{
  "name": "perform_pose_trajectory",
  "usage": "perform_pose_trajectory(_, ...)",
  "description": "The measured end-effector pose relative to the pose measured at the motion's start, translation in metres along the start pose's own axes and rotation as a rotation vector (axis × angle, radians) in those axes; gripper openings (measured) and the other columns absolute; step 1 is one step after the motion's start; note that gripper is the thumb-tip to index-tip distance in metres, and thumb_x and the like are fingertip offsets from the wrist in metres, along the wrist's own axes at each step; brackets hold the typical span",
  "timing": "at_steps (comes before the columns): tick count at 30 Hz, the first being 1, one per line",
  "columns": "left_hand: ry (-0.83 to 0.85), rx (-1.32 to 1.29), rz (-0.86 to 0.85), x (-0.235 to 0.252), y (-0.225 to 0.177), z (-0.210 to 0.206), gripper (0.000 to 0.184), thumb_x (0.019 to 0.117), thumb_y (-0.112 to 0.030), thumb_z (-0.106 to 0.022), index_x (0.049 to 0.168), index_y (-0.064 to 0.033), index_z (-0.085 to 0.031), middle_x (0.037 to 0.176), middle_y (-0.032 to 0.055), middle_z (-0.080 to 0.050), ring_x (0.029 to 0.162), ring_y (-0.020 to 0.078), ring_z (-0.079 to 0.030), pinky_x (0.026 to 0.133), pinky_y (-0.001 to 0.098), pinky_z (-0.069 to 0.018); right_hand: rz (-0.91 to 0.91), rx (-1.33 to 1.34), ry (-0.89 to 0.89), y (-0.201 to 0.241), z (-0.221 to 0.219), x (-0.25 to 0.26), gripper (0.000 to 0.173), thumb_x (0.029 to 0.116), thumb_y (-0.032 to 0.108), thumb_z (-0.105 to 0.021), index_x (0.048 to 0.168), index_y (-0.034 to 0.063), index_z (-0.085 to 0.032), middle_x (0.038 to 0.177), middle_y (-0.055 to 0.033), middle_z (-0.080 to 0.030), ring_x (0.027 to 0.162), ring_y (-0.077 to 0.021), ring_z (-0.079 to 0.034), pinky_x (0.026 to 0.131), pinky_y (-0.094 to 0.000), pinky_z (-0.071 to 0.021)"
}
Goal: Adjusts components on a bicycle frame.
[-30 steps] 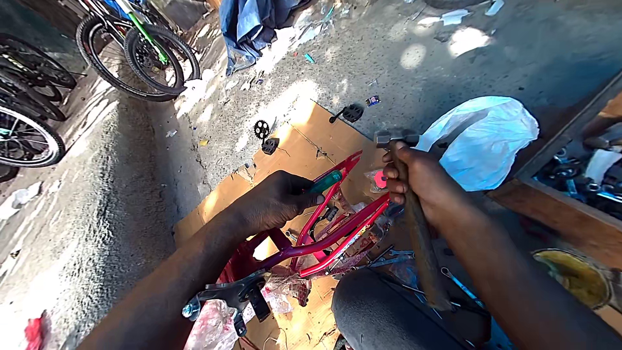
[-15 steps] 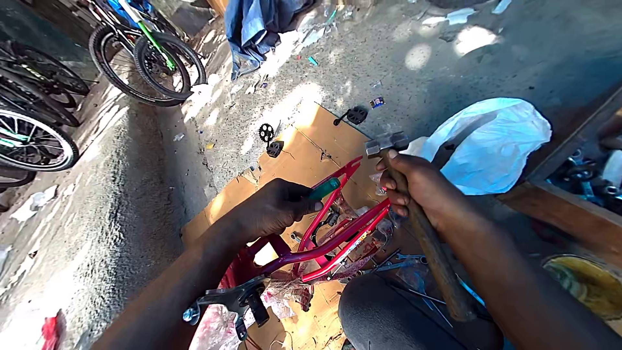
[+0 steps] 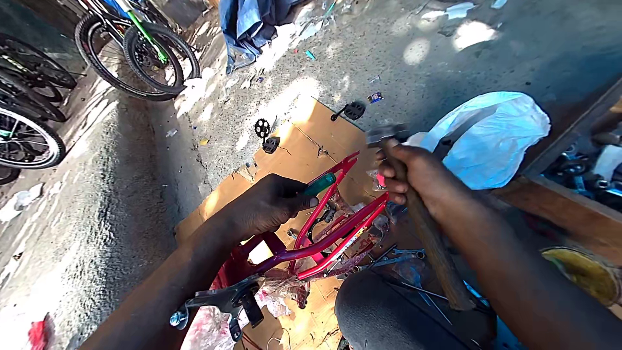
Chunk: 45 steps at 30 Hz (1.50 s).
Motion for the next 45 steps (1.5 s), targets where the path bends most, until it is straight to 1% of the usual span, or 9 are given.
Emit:
perform_pose_trajectory(6, -0.027, 0.021, -0.002, -0.002, -0.002, 0.0, 0.023, 0.1008, -0.031, -0.065, 0.11, -0.0125, -0.076, 0.062, 0.0029, -0.053, 0.041, 0.0094, -0.038, 0.036, 0.0216, -0.0296, -0.138, -0.122, 0.43, -0.014, -0.031, -0.021, 0.041, 0.1106, 0.046, -0.035, 0.115, 0.0129, -0.058, 0.068, 0.001, -0.047, 0.041, -0.0056, -0.04, 0.036, -0.0227, -0.0437)
perform_pose_trajectory(8, -0.015, 0.011, 0.004, 0.001, 0.0, 0.002, 0.023, 0.1004, -0.031, -0.066, 0.11, -0.0127, -0.076, 0.063, 0.0026, -0.053, 0.042, 0.0091, -0.038, 0.037, 0.0215, -0.0295, -0.062, -0.085, 0.35, -0.003, -0.006, -0.011, 0.039, 0.1108, 0.044, -0.033, 0.116, 0.0155, -0.059, 0.067, 0.0043, -0.047, 0.041, -0.0026, -0.039, 0.036, -0.0195, -0.0416)
perform_pose_trajectory(12, 0.033, 0.009, -0.009, 0.005, 0.006, 0.001, 0.024, 0.1001, -0.033, -0.067, 0.109, -0.0141, -0.076, 0.064, 0.0024, -0.055, 0.044, 0.0092, -0.041, 0.039, 0.0222, -0.0321, 0.089, 0.126, -0.179, 0.014, 0.036, 0.008, 0.036, 0.1117, 0.045, -0.032, 0.112, 0.0188, -0.056, 0.069, 0.0084, -0.048, 0.046, -0.0012, -0.041, 0.042, -0.0167, -0.0394)
perform_pose_trajectory(13, 0.027, 0.023, -0.008, 0.003, 0.005, 0.001, 0.023, 0.1004, -0.033, -0.066, 0.109, -0.014, -0.076, 0.064, 0.0026, -0.055, 0.044, 0.0097, -0.041, 0.039, 0.0229, -0.0324, 0.067, 0.087, -0.177, 0.01, 0.028, 0.0, 0.035, 0.112, 0.045, -0.03, 0.109, 0.0181, -0.053, 0.066, 0.008, -0.046, 0.045, -0.0018, -0.041, 0.043, -0.0181, -0.0401)
perform_pose_trajectory(16, -0.011, 0.109, -0.025, -0.003, -0.002, 0.003, 0.022, 0.1009, -0.031, -0.065, 0.107, -0.0122, -0.077, 0.061, 0.002, -0.055, 0.042, 0.0095, -0.041, 0.037, 0.0227, -0.032, -0.128, -0.239, 0.337, 0.0, -0.018, -0.027, 0.04, 0.1123, 0.042, -0.03, 0.112, 0.0111, -0.055, 0.065, 0.0007, -0.047, 0.04, -0.0059, -0.04, 0.037, -0.0226, -0.0421)
perform_pose_trajectory(17, -0.019, 0.125, -0.043, -0.007, 0.0, 0.003, 0.021, 0.101, -0.029, -0.065, 0.106, -0.0124, -0.077, 0.062, 0.0014, -0.057, 0.043, 0.0088, -0.042, 0.037, 0.0223, -0.0332, -0.149, -0.231, 0.4, -0.002, -0.021, -0.03, 0.041, 0.1117, 0.043, -0.032, 0.115, 0.0116, -0.058, 0.067, 0.0008, -0.047, 0.041, -0.0059, -0.04, 0.037, -0.0229, -0.0433)
perform_pose_trajectory(22, -0.037, 0.026, -0.04, -0.001, 0.002, 0.012, 0.022, 0.1013, -0.027, -0.065, 0.113, -0.0119, -0.076, 0.066, 0.0023, -0.057, 0.045, 0.0093, -0.042, 0.039, 0.022, -0.0323, 0.015, -0.047, 0.041, 0.019, 0.017, -0.011, 0.041, 0.1088, 0.052, -0.037, 0.108, 0.0151, -0.056, 0.066, 0.0042, -0.043, 0.042, -0.0039, -0.037, 0.038, -0.0194, -0.0393)
perform_pose_trajectory(27, -0.017, -0.163, 0.004, 0.006, 0.014, 0.016, 0.025, 0.1004, -0.026, -0.067, 0.12, -0.0114, -0.072, 0.067, 0.0041, -0.055, 0.044, 0.0089, -0.042, 0.038, 0.0213, -0.0348, -0.016, -0.116, 0.095, -0.001, 0.012, -0.018, 0.042, 0.1098, 0.048, -0.036, 0.107, 0.0124, -0.058, 0.065, 0.0006, -0.044, 0.04, -0.0069, -0.039, 0.035, -0.0234, -0.0432)
perform_pose_trajectory(45, -0.022, -0.108, 0.018, 0.007, 0.013, 0.017, 0.026, 0.1009, -0.027, -0.066, 0.121, -0.0121, -0.072, 0.067, 0.0044, -0.055, 0.043, 0.0093, -0.04, 0.037, 0.0218, -0.0334, 0.043, -0.181, 0.099, -0.022, -0.008, -0.018, 0.039, 0.1109, 0.044, -0.037, 0.114, 0.0107, -0.055, 0.067, -0.0043, -0.045, 0.041, -0.0118, -0.04, 0.036, -0.0272, -0.0446)
Point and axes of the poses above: each hand's wrist, its own x-axis towards the middle knuckle, its own z-axis out of the back of the hand, y = z × x, the point moved 6 cm from there along x, towards the middle knuckle
